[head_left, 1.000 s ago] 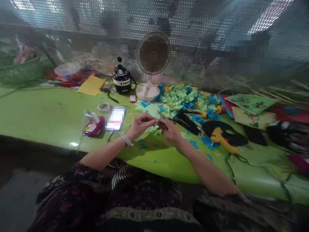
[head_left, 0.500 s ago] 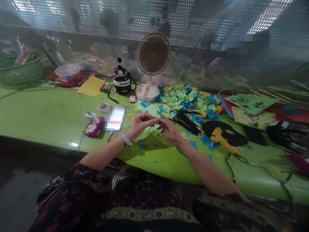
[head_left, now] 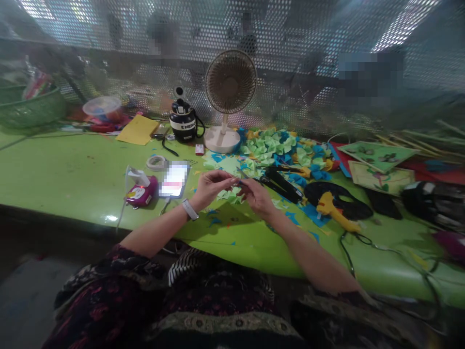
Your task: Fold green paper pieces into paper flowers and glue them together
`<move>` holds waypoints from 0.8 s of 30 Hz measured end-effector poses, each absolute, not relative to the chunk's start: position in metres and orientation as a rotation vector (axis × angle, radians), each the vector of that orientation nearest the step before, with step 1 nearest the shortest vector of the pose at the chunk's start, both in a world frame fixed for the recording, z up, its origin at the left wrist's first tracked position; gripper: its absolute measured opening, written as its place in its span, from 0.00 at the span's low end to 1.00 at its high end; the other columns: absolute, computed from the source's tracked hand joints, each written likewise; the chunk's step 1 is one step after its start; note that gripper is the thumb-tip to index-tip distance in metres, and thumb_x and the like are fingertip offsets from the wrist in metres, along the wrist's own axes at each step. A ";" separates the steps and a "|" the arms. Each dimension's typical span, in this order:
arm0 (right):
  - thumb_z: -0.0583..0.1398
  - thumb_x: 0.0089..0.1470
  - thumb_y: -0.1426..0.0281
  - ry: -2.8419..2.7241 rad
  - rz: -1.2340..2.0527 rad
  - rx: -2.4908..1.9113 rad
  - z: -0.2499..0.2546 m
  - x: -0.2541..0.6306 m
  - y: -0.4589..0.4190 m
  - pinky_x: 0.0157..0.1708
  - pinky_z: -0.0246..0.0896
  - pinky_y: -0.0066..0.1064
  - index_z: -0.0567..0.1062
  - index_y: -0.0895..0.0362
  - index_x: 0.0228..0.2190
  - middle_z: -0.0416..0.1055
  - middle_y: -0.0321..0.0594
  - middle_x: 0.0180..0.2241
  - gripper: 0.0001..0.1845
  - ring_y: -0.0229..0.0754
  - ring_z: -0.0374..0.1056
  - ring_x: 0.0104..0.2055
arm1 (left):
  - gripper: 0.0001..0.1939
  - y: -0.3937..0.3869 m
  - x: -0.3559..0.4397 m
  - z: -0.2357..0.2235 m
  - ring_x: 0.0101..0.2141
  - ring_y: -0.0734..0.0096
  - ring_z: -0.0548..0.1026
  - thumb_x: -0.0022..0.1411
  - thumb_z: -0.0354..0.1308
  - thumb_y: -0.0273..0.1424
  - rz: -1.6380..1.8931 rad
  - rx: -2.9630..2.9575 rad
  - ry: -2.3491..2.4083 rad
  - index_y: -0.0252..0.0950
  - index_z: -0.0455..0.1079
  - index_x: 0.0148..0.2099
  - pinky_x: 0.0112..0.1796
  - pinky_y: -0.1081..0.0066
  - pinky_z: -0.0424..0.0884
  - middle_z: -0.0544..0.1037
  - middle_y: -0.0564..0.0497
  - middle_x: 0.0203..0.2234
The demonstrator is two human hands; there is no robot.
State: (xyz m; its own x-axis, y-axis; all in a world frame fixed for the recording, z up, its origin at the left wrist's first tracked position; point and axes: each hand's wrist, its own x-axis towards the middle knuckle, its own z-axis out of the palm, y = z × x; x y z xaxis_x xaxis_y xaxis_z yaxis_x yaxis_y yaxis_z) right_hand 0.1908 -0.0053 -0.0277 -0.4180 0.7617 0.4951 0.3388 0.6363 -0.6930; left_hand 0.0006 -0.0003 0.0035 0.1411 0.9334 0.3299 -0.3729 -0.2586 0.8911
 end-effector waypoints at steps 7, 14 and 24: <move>0.50 0.67 0.59 -2.015 0.629 -0.861 -0.029 0.193 -0.004 0.26 0.73 0.30 0.70 0.49 0.51 0.71 0.43 0.43 0.17 0.36 0.72 0.31 | 0.13 0.002 0.000 0.005 0.18 0.80 0.72 0.45 0.75 0.36 1.474 1.194 0.648 0.35 0.77 0.28 0.22 0.76 0.72 0.79 0.52 0.21; 0.48 0.67 0.56 -2.037 0.571 -0.913 -0.025 0.193 -0.004 0.26 0.72 0.29 0.71 0.50 0.50 0.71 0.43 0.42 0.19 0.35 0.72 0.29 | 0.14 0.003 -0.003 0.011 0.18 0.81 0.71 0.44 0.74 0.38 1.506 1.175 0.709 0.35 0.78 0.28 0.21 0.77 0.69 0.78 0.52 0.19; 0.50 0.66 0.59 -2.098 0.404 -0.953 -0.020 0.194 -0.002 0.40 0.74 0.40 0.73 0.50 0.49 0.74 0.45 0.41 0.18 0.45 0.73 0.41 | 0.15 0.008 -0.005 0.008 0.19 0.81 0.70 0.45 0.74 0.39 1.522 1.159 0.724 0.34 0.77 0.28 0.22 0.77 0.69 0.77 0.53 0.20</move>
